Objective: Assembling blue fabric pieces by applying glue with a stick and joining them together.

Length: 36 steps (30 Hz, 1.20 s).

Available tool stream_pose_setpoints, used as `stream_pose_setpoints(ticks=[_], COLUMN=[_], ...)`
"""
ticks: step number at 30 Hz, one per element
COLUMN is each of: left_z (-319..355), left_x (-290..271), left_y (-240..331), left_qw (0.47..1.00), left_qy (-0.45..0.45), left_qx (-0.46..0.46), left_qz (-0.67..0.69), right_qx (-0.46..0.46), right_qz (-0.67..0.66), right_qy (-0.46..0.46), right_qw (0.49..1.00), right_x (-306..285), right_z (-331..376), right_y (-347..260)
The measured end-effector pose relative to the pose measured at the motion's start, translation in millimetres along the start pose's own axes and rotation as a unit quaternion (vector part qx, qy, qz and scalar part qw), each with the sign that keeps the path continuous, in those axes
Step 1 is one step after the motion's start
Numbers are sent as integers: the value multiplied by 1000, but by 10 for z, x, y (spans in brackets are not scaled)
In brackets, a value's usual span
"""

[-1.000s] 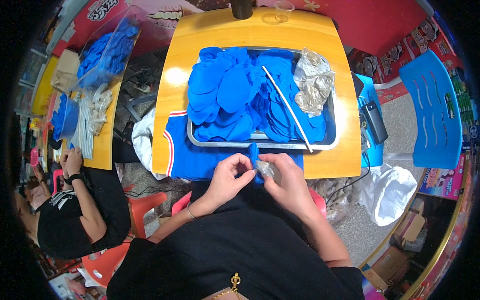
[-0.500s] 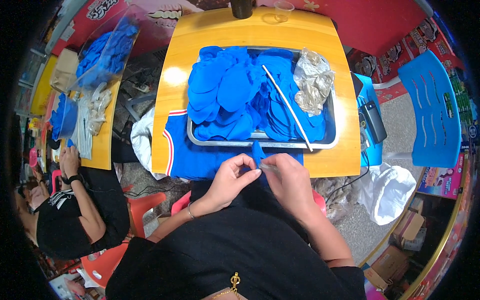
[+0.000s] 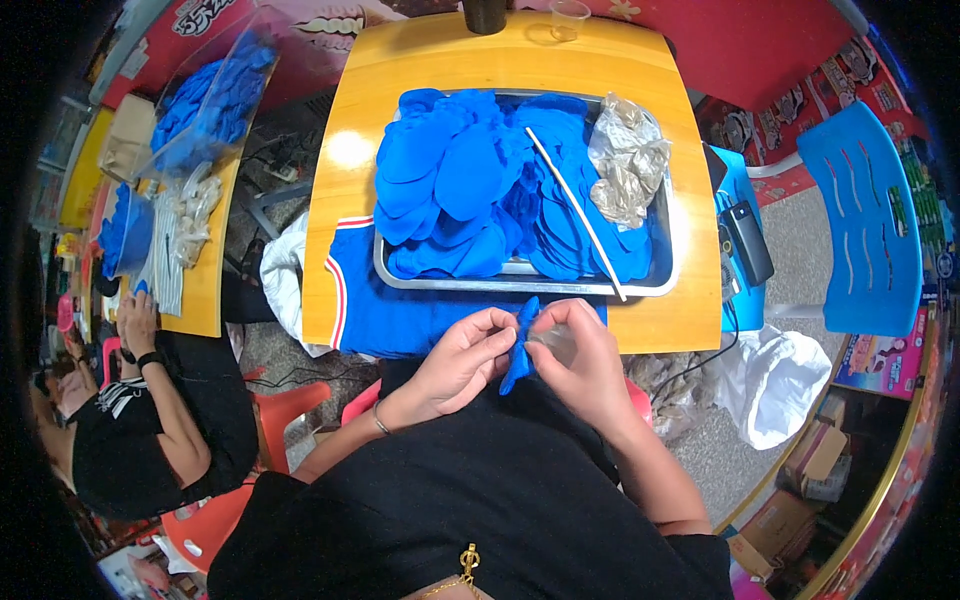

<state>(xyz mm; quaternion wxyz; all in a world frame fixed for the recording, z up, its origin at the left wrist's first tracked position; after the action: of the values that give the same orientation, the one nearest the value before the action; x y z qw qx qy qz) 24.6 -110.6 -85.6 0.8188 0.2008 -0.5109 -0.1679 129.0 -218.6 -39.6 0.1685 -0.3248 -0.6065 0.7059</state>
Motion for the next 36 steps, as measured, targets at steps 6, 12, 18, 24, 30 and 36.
stream_pose_setpoints(ticks=[6,12,18,24,30,36], left_z=[17,-9,3,6,8,23], left_x=[46,-16,44,10,77,37], left_y=[59,69,99,62,11,-7], left_qw=[980,984,982,976,974,977], left_qy=[25,54,76,98,83,71], left_qx=[139,92,111,124,151,131], left_qz=[-140,-144,-136,-152,-147,-151], right_qx=[40,-72,-123,-39,-112,-153], right_qz=[134,94,144,80,182,181], right_qy=[27,53,59,53,50,17], right_qw=[990,991,980,995,976,971], right_x=[34,56,60,99,75,37], right_z=[-9,-67,-58,-83,-107,-160], right_y=[26,-35,26,17,-28,-7])
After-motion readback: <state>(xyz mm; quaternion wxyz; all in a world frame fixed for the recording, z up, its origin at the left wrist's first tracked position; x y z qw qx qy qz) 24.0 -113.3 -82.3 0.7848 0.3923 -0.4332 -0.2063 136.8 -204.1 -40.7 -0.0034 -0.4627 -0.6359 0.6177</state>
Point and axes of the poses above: each hand's wrist, its own z-axis away from the middle knuckle, its own x-axis out of the palm, y = z × x, the point moved 3 cm from there along -z, towards the middle knuckle, and after that the axes turned 4 degrees about y, right-handed, at the moved point
